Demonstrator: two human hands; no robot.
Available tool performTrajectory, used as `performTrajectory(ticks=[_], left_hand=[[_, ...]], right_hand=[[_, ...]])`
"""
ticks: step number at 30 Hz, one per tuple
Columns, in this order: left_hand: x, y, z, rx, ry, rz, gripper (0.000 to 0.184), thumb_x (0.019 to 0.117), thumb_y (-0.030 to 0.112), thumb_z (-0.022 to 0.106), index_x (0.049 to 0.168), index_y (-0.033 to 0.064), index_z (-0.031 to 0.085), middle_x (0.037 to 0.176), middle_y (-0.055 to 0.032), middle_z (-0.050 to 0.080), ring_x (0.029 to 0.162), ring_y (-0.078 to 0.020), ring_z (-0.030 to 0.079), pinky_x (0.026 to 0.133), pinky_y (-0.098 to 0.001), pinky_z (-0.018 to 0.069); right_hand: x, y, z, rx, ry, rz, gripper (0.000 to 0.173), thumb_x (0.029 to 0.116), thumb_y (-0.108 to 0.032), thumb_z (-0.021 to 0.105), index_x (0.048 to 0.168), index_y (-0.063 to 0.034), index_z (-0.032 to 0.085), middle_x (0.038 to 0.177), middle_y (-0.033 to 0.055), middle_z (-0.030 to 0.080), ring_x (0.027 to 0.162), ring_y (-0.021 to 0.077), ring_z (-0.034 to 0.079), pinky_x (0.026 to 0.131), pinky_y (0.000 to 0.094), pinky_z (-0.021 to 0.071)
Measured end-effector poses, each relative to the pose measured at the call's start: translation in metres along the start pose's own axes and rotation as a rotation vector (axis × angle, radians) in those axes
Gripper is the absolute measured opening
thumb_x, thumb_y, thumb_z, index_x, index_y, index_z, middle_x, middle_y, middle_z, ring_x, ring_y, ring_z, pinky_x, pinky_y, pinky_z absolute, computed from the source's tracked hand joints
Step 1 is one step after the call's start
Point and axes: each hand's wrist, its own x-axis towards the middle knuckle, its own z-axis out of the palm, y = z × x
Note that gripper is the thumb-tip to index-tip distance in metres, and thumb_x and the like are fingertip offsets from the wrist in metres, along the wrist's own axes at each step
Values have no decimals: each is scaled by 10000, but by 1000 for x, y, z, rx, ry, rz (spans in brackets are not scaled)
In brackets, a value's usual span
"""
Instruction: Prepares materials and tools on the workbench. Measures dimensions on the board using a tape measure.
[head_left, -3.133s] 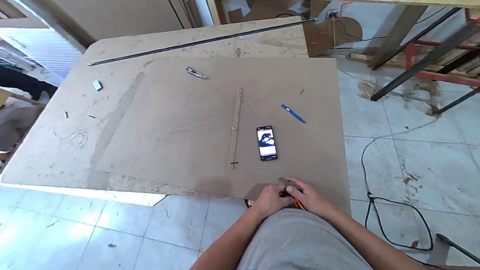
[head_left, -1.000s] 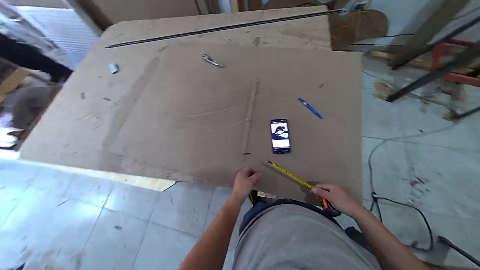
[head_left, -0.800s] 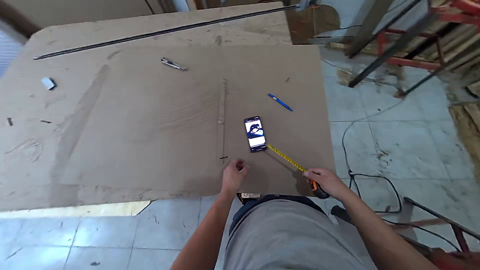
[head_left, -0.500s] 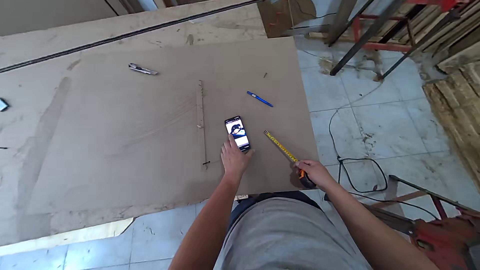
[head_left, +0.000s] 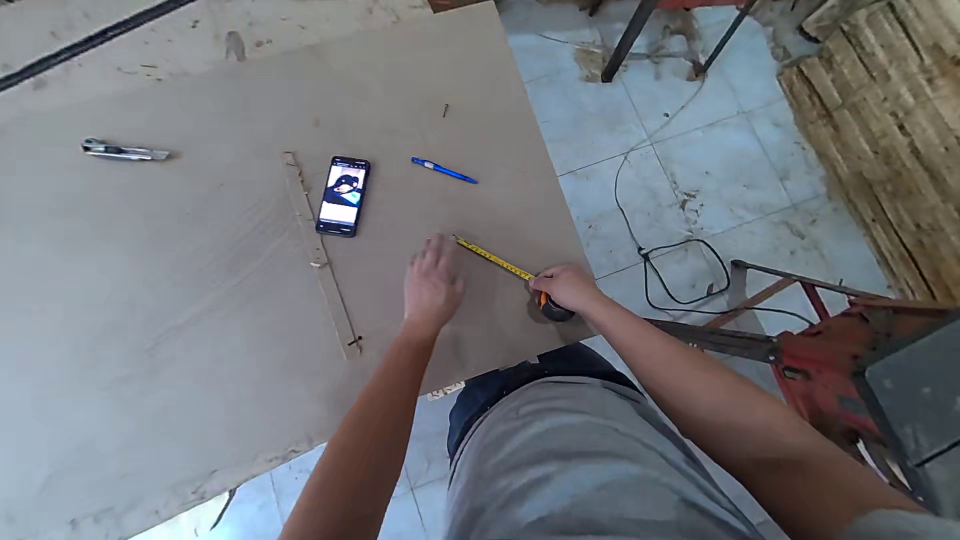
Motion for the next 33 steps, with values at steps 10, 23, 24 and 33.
performTrajectory(ticks=[10,23,24,33], left_hand=[[-9,0,23,152,-112,-17,643,1058,537,422,1597,187,414,1700,62,284,1579,-254,226,1268,-544,188],[-22,-3,24,125,-110,27,611,1055,495,465,1572,170,458,1687,42,321,1572,-241,252,1265,-548,206],[-25,-3,25,118,-102,29,599,1055,477,475,1566,164,465,1683,34,330,1569,-235,261,1264,-543,212],[-47,-1,35,103,-53,-32,598,1053,434,492,1555,110,468,1697,-21,297,1578,-210,230,1279,-475,217]], right_hand=[[-15,33,-12,-180,-77,45,545,1011,-618,520,910,-146,773,938,66,744,946,265,693,849,587,522],[-19,29,1,-233,-67,171,671,974,-715,478,917,-117,777,994,126,739,1014,321,689,874,618,519],[-18,24,2,-251,-72,175,678,973,-721,471,922,-118,777,995,128,739,1010,322,690,870,613,521],[-17,3,17,-361,-23,153,677,984,-692,471,868,-81,736,939,155,715,947,335,693,791,597,537]])
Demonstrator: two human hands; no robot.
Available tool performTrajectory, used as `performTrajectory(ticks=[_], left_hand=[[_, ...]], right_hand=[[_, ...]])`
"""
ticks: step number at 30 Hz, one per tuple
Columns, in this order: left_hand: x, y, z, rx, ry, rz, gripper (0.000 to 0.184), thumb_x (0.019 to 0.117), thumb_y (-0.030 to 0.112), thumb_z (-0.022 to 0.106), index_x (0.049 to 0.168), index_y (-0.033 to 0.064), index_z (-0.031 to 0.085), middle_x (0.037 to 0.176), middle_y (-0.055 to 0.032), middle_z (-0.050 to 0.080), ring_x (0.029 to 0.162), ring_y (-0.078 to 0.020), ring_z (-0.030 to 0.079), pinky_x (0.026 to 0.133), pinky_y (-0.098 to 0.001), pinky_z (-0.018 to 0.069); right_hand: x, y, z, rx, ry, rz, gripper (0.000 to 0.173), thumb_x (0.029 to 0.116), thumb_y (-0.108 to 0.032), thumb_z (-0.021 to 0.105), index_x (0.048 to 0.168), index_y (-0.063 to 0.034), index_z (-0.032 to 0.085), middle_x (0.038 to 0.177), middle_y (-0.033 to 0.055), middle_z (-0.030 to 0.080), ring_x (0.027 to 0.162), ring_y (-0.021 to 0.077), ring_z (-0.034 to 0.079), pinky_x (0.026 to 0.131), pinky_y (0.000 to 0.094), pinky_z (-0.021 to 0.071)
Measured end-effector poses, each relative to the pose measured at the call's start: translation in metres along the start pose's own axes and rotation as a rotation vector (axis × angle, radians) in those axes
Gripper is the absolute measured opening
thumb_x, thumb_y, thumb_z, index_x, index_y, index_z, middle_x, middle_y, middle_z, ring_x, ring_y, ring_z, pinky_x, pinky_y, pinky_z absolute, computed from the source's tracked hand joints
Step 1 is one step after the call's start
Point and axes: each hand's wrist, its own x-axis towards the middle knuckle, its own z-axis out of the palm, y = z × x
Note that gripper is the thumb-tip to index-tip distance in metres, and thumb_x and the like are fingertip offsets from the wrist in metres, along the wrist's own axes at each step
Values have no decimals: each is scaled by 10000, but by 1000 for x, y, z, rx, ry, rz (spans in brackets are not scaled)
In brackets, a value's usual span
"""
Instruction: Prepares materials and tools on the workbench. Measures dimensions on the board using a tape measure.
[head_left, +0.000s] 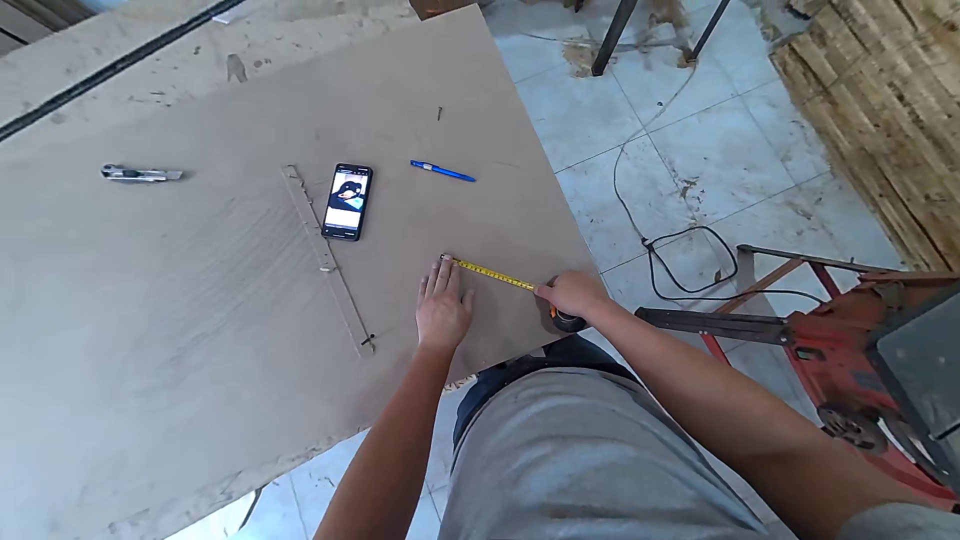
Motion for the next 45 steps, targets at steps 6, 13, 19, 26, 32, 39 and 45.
performTrajectory(ticks=[6,13,19,26,32,39,45], left_hand=[[-19,-6,6,-1,-6,-22,614,1060,439,484,1580,117,428,1714,-32,249,1587,-198,193,1286,-468,197],[-43,-19,-29,-213,82,-174,609,978,288,665,1539,129,492,1665,-91,348,1486,-294,415,1178,-536,400],[-91,-102,-58,-265,299,-537,503,924,278,747,1387,111,641,1410,-187,580,1306,-400,544,1051,-614,469],[-112,-140,-29,-301,277,-679,259,1010,214,642,1241,127,723,1220,-143,694,1097,-329,684,930,-567,563],[-164,-207,-38,-403,363,-824,155,990,129,660,1106,63,739,1133,-135,725,1056,-325,697,929,-581,550],[-239,-328,-52,-444,302,-589,138,985,112,681,1087,92,773,1228,-61,738,1166,-251,690,1026,-555,536],[-289,-376,-87,-422,195,-749,193,1036,96,589,1128,16,738,1129,-238,720,1064,-456,683,929,-731,482]], right_hand=[[6,-12,-19,-147,59,-32,673,992,-681,461,887,-71,725,976,168,705,982,349,686,786,602,534],[13,-16,-20,-195,68,-62,673,990,-692,460,889,-86,735,976,158,712,981,346,690,790,602,540],[18,-11,-19,-182,52,-118,664,1007,-679,448,911,-95,750,980,162,717,1000,362,683,833,627,523],[-2,-12,-8,60,-17,-384,443,1081,-486,473,946,-193,776,866,-8,736,824,170,690,776,494,552],[-34,-71,32,88,-112,-513,328,1081,-395,520,988,-205,772,821,-33,715,767,120,669,745,399,552],[-56,-184,82,-107,-153,-699,344,1064,-448,536,938,-201,739,781,-27,682,732,120,654,697,399,548],[-62,-201,73,-73,-37,-710,368,1076,-416,519,939,-135,713,772,15,657,718,146,643,681,395,545]])
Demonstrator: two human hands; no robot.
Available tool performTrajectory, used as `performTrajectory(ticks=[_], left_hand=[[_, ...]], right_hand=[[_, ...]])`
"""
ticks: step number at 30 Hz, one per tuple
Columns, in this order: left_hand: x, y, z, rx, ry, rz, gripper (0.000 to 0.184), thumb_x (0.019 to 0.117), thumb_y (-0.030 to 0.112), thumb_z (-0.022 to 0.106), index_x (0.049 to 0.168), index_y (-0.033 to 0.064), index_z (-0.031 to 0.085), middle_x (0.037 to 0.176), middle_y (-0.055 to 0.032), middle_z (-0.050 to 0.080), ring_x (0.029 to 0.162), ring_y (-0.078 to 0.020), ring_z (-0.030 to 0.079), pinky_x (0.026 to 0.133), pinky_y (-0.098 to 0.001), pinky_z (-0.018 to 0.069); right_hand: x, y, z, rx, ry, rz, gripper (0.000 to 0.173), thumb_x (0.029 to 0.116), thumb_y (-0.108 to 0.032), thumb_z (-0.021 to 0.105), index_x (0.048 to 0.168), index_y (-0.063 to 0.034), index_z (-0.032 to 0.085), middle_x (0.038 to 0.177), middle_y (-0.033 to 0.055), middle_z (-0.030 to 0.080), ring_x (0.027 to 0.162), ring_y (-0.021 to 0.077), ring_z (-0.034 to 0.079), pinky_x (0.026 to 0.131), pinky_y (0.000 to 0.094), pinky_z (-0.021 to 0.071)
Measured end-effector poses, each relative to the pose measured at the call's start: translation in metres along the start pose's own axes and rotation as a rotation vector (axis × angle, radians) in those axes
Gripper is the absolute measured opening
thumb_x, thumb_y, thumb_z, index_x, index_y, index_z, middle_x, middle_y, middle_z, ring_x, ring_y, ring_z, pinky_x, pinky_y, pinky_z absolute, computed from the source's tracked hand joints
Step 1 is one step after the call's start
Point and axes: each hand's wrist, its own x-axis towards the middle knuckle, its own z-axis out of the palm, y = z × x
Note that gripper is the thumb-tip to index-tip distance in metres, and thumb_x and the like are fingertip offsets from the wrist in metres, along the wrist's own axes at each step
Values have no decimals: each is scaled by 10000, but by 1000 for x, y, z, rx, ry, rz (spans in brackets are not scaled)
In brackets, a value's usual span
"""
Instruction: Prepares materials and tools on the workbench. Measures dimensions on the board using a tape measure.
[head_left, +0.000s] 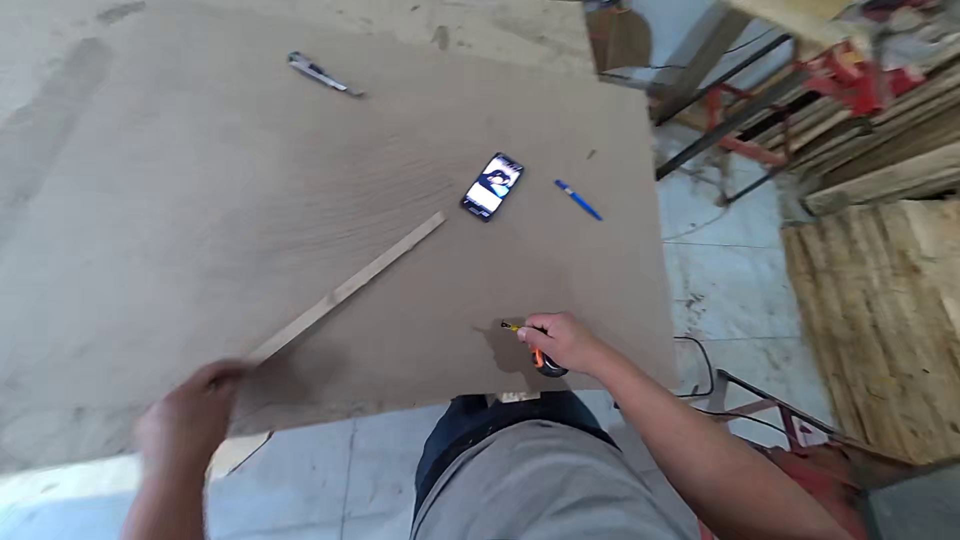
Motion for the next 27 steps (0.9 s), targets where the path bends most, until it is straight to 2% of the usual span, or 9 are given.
performTrajectory(ticks=[5,8,11,15,17,19,22,24,27], left_hand=[[7,-31,3,-129,-21,-11,238,1019,79,540,1129,-44,712,1160,-247,703,1087,-369,672,972,-553,523],[23,13,20,-37,-73,93,220,1017,87,555,1115,20,740,1147,-212,718,1115,-378,671,989,-595,511],[40,72,48,17,-21,196,168,1008,52,598,1072,44,754,1116,-200,728,1101,-417,675,953,-670,499],[40,133,63,26,1,104,332,976,100,689,1300,33,667,1348,-236,636,1250,-460,605,1027,-698,459],[20,154,58,6,42,32,457,958,144,716,1390,45,607,1458,-216,561,1339,-432,541,1088,-658,440],[-10,182,61,-68,70,31,431,951,145,723,1360,42,632,1375,-182,630,1290,-347,597,1086,-584,478],[-56,231,84,-431,-117,86,383,951,131,719,1325,70,666,1201,-72,723,1097,-170,704,993,-417,589],[-75,253,99,-681,-242,137,345,939,133,737,1276,71,699,1157,-42,736,1048,-151,718,958,-398,614],[-92,252,97,-877,-268,69,146,917,127,786,1053,83,757,998,-24,761,902,-152,745,843,-372,656]], right_hand=[[0,40,-52,70,182,257,397,1048,-452,578,977,-92,728,828,78,677,780,218,658,748,472,547],[11,68,-88,84,284,355,429,1042,-473,578,984,-81,741,874,105,705,840,261,680,792,532,549],[37,84,-120,113,353,425,419,1014,-477,625,1182,-107,730,1060,124,736,1007,281,701,921,563,550],[75,94,-163,-70,411,441,526,987,-475,662,1360,-105,631,1167,191,715,1067,383,693,923,649,535],[90,72,-169,-94,380,373,525,1004,-502,621,1339,-98,623,1128,183,720,1031,385,696,891,663,536],[93,30,-153,-54,247,199,463,1039,-482,575,1311,-110,623,970,140,721,868,334,701,779,615,558],[79,-23,-87,86,-71,-52,462,1061,-490,511,1383,-171,599,844,65,711,703,229,695,659,504,609],[73,-48,-37,135,-243,-150,520,1058,-531,487,1460,-206,544,805,40,683,671,201,667,643,472,600],[67,-71,12,206,-335,-204,570,1053,-586,443,1474,-214,537,759,21,654,661,170,645,656,431,586]])
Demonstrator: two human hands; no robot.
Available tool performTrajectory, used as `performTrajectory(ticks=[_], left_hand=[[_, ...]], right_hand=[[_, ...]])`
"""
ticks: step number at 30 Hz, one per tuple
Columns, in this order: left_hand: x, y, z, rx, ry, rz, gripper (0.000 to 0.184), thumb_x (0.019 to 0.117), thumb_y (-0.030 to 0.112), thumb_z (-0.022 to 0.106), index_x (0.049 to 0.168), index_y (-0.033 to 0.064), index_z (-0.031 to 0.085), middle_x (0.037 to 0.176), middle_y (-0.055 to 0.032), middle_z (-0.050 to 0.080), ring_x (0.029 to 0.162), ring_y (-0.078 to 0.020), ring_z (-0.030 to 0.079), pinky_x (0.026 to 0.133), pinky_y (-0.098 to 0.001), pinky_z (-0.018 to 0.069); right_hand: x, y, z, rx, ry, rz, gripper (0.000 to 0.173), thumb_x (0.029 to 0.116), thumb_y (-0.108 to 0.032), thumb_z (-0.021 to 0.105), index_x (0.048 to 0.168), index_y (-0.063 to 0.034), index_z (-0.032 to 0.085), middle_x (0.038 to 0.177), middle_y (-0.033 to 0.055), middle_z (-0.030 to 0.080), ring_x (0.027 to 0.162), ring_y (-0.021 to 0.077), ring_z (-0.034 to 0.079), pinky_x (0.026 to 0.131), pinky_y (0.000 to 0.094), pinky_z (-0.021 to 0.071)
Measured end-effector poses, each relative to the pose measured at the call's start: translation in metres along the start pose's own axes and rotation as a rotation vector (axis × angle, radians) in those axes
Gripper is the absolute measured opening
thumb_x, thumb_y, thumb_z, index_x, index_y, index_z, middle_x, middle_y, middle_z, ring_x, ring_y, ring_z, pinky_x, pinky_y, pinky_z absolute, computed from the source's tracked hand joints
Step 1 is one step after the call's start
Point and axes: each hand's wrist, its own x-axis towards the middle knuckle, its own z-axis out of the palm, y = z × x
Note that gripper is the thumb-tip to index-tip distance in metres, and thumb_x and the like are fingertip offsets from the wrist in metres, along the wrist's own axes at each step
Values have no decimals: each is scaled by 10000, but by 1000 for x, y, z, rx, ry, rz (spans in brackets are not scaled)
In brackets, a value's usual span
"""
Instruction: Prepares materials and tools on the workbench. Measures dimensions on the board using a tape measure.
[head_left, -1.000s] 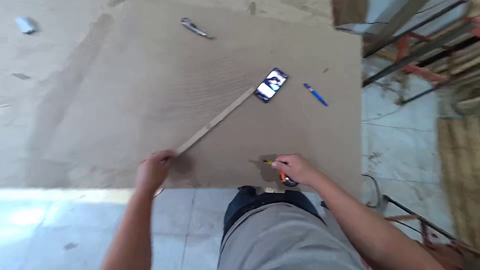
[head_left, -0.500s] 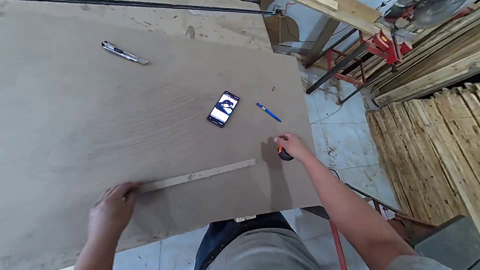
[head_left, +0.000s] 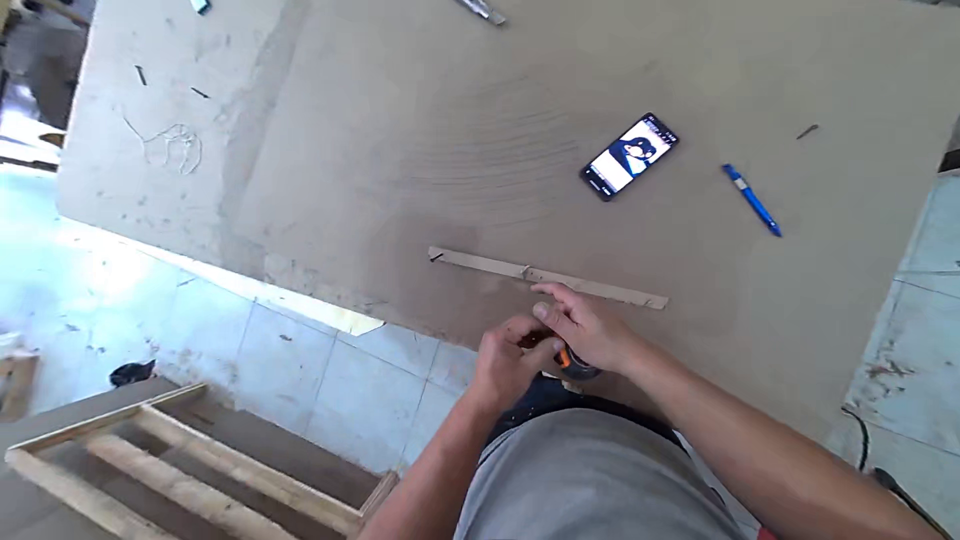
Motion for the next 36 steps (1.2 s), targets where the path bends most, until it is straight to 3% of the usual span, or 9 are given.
performTrajectory(ticks=[6,11,15,19,22,25,29,32,36], left_hand=[[2,-1,-66,91,-248,-258,253,873,138,830,1110,125,741,960,5,764,848,-110,731,810,-349,634],[3,-5,-117,146,-306,-351,190,864,152,844,1019,103,745,823,-26,757,718,-149,735,724,-350,641],[2,-5,-140,135,-265,-338,158,870,134,842,981,91,738,805,-36,767,701,-162,749,708,-346,655],[15,-9,-167,158,-562,-291,287,837,216,875,1064,116,732,907,-17,756,829,-126,723,797,-361,623],[23,-7,-183,161,-732,-170,160,867,202,826,929,89,732,785,3,689,718,-93,644,688,-306,558],[56,0,-213,220,-513,-23,68,880,106,754,911,52,727,790,-33,689,688,-129,634,643,-342,560],[135,-9,-237,437,-176,-173,158,932,225,757,918,71,723,735,-47,658,596,-146,565,577,-361,491],[163,-32,-227,552,-216,-348,222,933,278,781,986,66,742,768,-64,660,588,-150,539,573,-355,478],[166,-52,-225,578,-237,-389,210,951,282,760,991,76,752,765,-55,673,591,-139,564,594,-353,508]], right_hand=[[11,-28,48,-56,-66,53,647,1010,-644,498,1515,-239,485,863,34,698,734,170,681,714,430,601],[34,-46,89,7,-11,71,632,1011,-608,537,1511,-226,484,828,29,689,698,164,673,675,416,598],[50,-58,105,12,45,46,617,1028,-596,508,1502,-201,488,813,23,669,685,157,659,657,400,588],[55,-66,111,21,-10,10,618,1018,-618,510,1488,-217,498,866,12,703,730,142,684,695,404,604],[56,-68,104,34,-50,-16,583,1009,-598,550,1448,-213,547,839,14,693,694,139,667,664,381,593],[66,-53,79,22,45,-26,482,971,-504,677,1306,-157,665,875,44,699,745,175,670,713,437,592],[86,-9,29,-252,245,93,355,980,-512,662,973,-169,751,870,27,716,827,194,692,768,514,571],[99,7,21,-482,258,246,432,1026,-542,560,924,-160,733,849,70,696,861,263,682,769,555,536],[104,2,35,-588,245,319,410,1045,-494,537,925,-152,729,890,90,706,919,302,690,783,569,538]])
